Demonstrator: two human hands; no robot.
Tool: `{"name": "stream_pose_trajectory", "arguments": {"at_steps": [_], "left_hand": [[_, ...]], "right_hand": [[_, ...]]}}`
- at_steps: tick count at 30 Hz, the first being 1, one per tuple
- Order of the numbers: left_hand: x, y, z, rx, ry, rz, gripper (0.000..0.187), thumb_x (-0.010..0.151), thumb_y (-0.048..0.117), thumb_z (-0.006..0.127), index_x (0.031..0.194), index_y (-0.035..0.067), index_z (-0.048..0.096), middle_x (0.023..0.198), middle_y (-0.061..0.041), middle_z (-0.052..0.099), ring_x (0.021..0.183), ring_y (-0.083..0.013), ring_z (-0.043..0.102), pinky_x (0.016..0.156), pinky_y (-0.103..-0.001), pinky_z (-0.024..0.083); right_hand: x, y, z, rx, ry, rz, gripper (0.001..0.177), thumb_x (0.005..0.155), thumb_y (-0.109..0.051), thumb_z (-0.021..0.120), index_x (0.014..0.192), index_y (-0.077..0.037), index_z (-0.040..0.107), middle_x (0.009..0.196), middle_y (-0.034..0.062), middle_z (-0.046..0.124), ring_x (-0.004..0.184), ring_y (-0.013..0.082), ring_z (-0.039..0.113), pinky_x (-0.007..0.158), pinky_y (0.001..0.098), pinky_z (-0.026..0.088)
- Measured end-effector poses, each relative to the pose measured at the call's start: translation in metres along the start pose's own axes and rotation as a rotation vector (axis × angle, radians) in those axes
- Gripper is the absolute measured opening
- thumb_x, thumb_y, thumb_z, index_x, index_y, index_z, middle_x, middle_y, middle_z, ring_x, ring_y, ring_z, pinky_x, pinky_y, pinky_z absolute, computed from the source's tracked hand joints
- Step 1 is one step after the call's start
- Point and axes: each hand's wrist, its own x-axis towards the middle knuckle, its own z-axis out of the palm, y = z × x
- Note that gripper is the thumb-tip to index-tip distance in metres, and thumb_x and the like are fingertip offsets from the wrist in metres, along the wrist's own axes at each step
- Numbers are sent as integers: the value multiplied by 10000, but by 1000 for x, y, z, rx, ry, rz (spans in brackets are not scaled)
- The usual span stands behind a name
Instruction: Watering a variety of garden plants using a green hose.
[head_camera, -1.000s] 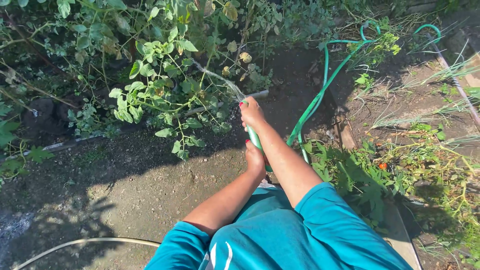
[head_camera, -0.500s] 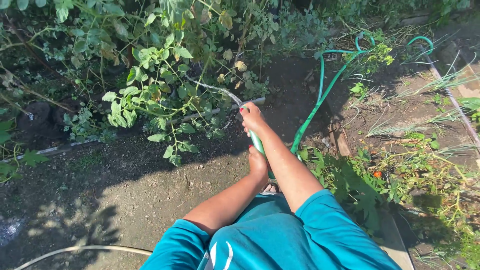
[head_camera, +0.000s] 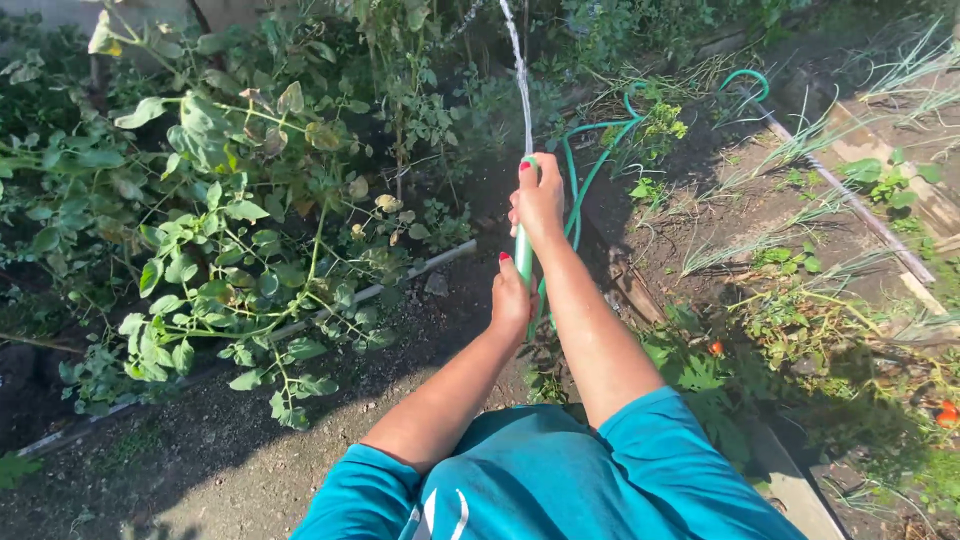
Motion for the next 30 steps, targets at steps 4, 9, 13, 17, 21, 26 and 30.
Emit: {"name": "stream_pose_trajectory", "arguments": {"at_steps": [4,9,13,17,21,26,30], "left_hand": [[18,8,36,43,-62,12,711,1045,588,199,622,84,467,462,-42,416,346,-168,382,355,-352,314],[38,30,77,109,-133,38,729,1051,605,172,642,87,483,476,-17,399,368,-152,365,377,-340,333],[62,35,87,154,-173,25,736,1056,604,160,646,80,475,472,-17,398,366,-151,357,369,-336,319],[96,48,93,203,-197,53,736,1049,617,176,660,76,490,470,-22,407,363,-146,359,361,-326,314],[148,65,98,270,-225,68,747,1035,650,201,670,77,513,479,-22,429,365,-138,372,360,-313,322],[231,105,99,460,-254,93,674,1014,649,342,729,77,555,536,-29,480,423,-135,439,404,-324,355],[313,151,101,792,-238,224,631,977,647,485,816,55,635,634,-84,614,583,-212,616,567,-388,468]], "right_hand": [[26,-16,-33,82,24,-16,188,1041,-325,510,1182,-200,515,585,26,509,374,131,474,296,321,375],[68,-25,-67,195,9,-81,187,1059,-321,499,1191,-189,492,618,27,523,384,127,478,301,317,379],[98,-24,-74,231,47,-49,188,1057,-322,505,1192,-192,492,619,28,524,385,126,478,299,317,378],[135,-22,-73,315,65,-32,194,1048,-333,514,1180,-192,488,608,33,516,375,130,471,295,318,370],[197,-10,-65,358,130,-55,204,1043,-353,524,1168,-193,500,596,45,519,363,139,469,289,332,372],[306,20,-44,494,204,34,206,1023,-362,523,1163,-220,471,617,62,526,373,159,479,295,352,393],[392,49,-19,733,219,46,207,1028,-360,540,1157,-221,457,640,84,523,390,174,460,321,358,383]]}}
